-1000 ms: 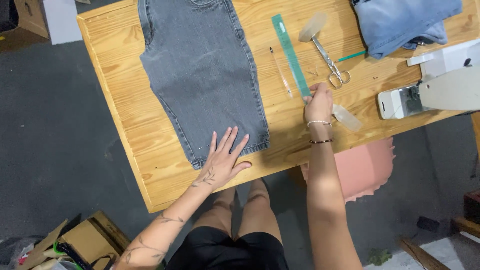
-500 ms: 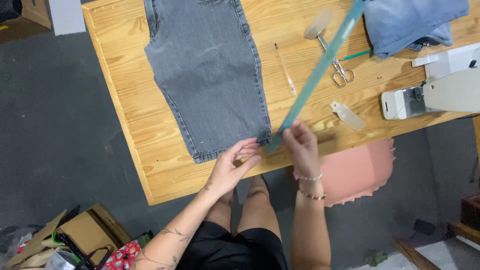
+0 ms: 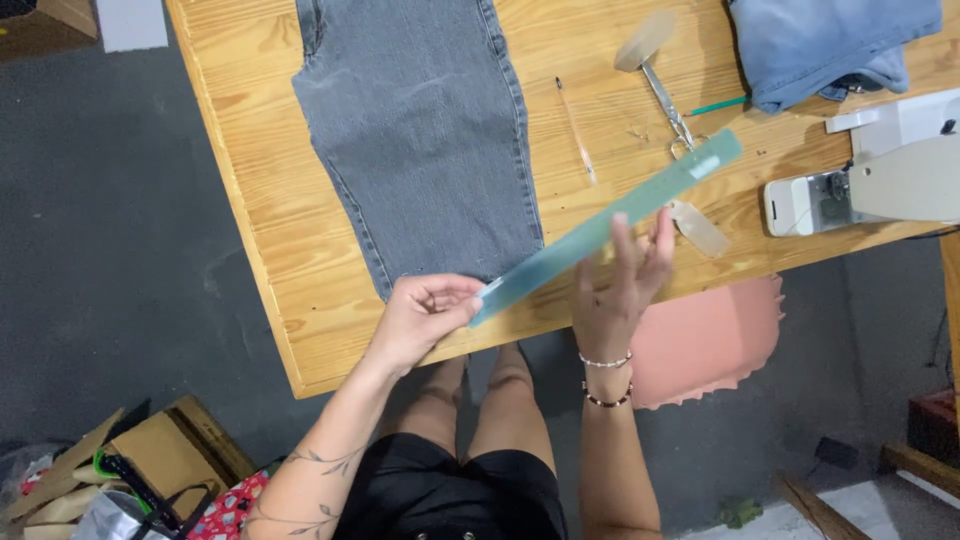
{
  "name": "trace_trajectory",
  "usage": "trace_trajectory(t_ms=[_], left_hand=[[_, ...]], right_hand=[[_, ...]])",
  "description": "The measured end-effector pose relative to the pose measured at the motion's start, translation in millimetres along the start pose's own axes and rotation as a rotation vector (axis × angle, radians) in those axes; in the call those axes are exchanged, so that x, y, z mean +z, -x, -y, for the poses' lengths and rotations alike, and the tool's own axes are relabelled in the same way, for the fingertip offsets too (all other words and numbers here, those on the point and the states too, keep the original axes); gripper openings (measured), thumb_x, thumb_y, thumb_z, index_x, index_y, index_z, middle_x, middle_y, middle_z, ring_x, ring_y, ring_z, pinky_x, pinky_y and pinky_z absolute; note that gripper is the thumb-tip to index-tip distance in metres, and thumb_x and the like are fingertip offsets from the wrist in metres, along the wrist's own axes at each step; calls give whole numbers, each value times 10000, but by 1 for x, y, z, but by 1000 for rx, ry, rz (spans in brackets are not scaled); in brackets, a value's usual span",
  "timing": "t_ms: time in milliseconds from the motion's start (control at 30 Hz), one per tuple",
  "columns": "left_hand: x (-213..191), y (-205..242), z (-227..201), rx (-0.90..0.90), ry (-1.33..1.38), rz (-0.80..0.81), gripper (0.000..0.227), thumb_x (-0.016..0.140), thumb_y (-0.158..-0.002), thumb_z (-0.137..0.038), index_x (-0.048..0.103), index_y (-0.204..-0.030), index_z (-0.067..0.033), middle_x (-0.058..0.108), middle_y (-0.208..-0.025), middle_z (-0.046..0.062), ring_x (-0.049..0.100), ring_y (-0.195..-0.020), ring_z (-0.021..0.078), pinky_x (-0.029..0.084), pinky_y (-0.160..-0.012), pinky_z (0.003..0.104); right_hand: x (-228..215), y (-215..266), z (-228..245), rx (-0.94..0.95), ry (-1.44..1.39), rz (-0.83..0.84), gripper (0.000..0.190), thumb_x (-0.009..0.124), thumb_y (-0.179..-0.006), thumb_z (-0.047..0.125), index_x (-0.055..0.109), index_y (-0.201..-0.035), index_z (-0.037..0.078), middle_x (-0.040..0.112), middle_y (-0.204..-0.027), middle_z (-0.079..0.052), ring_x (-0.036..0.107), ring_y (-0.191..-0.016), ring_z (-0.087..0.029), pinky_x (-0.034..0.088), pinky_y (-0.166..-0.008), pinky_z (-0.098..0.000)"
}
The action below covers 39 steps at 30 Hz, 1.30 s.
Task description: Measuring and marking denim jeans on a wooden work table using a ruler and a pen in a sewing environment.
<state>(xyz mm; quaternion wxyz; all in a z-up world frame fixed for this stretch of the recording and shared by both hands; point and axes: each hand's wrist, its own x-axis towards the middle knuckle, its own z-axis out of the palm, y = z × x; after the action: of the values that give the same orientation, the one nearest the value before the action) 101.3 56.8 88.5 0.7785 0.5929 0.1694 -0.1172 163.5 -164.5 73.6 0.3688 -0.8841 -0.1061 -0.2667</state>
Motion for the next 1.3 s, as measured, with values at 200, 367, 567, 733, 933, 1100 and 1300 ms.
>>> trace_trajectory(t_ms=[200, 367, 567, 733, 933, 1100, 1300], left_hand=[[-17, -8, 10, -92, 125, 42, 228, 715, -910, -115, 751, -1092, 18, 770, -839, 162, 701, -688, 145, 582, -643, 261], [-31, -36, 26, 870, -1085, 321, 1050, 416, -831, -845, 467, -1457, -4, 551, -1384, 264, 516, -1335, 397, 366, -1159, 498], [-56, -75, 39, 1032, -1191, 821, 1201, 419, -756, -900, 400, -1498, 43, 421, -1552, 256, 370, -1472, 338, 201, -1234, 457], [-63, -95, 71, 1214, -1191, 817, 1124, 306, -838, -857, 400, -1505, 43, 430, -1543, 258, 347, -1490, 328, 171, -1246, 436], [-61, -97, 82, 1262, -1188, 809, 925, 232, -970, -697, 387, -1515, 34, 434, -1539, 250, 355, -1486, 332, 177, -1249, 441], [-62, -95, 77, 1243, -1186, 814, 872, 220, -999, -645, 373, -1522, 36, 421, -1549, 244, 342, -1492, 330, 167, -1248, 433], [-69, -104, 113, 1265, -1155, 809, 896, 330, -955, -697, 481, -1422, 52, 554, -1370, 261, 478, -1371, 384, 230, -1236, 504]], right_hand=[[7, 15, -34, -163, 196, 9, 125, 682, -1012, 187, 790, -1076, 194, 626, -1300, -84, 445, -1352, -390, 336, -1149, -506], [23, 40, -103, -135, 166, -9, 128, 684, -1034, 192, 733, -1127, 119, 709, -1028, -62, 665, -981, -291, 496, -920, -439], [20, 37, -94, 33, -15, 126, 143, 695, -1011, 133, 725, -1140, 79, 687, -954, -96, 678, -907, -320, 522, -837, -437], [7, 31, -50, 52, -37, 204, 97, 683, -1010, 104, 711, -1098, 74, 681, -903, -92, 690, -823, -306, 539, -743, -387], [-5, 52, -31, 184, -14, 270, 85, 697, -979, 53, 720, -1061, 46, 680, -833, -90, 708, -761, -269, 561, -693, -345], [-9, 78, -7, 401, -104, 427, 134, 658, -984, 55, 685, -1107, 10, 689, -801, -153, 711, -726, -289, 562, -644, -368], [4, 129, 17, 810, -546, 717, 185, 483, -1045, 178, 541, -1178, 63, 761, -723, -129, 720, -607, -180, 580, -581, -292]])
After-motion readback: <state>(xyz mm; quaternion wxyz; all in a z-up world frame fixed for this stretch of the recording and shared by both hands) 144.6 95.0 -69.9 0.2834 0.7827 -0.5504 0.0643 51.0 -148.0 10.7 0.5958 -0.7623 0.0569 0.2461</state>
